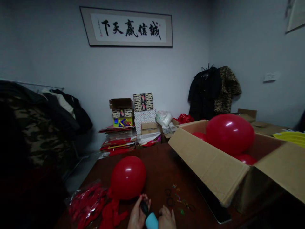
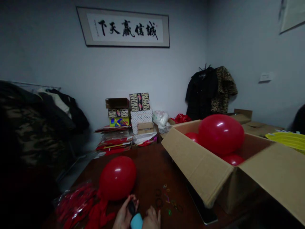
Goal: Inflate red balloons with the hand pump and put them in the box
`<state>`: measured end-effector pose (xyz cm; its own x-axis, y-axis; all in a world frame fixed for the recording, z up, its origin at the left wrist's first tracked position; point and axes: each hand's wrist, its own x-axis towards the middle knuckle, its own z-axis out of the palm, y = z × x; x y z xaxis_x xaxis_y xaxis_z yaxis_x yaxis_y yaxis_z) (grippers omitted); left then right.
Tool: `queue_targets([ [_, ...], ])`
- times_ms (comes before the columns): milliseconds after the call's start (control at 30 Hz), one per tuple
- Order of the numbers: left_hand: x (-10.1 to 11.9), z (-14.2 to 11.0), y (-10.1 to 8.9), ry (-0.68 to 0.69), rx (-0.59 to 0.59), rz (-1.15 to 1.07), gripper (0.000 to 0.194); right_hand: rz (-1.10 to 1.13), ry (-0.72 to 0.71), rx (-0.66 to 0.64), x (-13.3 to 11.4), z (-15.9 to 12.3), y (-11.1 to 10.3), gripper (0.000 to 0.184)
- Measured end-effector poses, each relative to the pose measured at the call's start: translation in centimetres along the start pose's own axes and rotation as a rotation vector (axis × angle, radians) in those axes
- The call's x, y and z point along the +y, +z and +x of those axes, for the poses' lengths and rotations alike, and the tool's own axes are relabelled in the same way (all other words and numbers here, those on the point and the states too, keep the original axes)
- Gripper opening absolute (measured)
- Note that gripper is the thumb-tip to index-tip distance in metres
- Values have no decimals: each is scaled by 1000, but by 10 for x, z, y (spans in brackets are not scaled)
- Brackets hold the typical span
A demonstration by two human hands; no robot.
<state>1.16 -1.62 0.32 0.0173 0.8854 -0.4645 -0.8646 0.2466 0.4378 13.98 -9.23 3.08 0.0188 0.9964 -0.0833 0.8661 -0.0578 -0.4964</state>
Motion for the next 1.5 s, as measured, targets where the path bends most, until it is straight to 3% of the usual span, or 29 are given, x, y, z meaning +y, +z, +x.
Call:
queue_targets([
  [267, 5, -1, -4, -183, -173, -20, 5, -97, -21, 13, 9, -18, -3, 52],
  [1033, 3, -6, -14, -72, -227, -147, 14, -168, -45, 57, 0, -16, 17, 48],
  [1500, -5, -10, 2, 45, -82, -3, 17, -176, -56, 45, -5, -22, 7, 50],
])
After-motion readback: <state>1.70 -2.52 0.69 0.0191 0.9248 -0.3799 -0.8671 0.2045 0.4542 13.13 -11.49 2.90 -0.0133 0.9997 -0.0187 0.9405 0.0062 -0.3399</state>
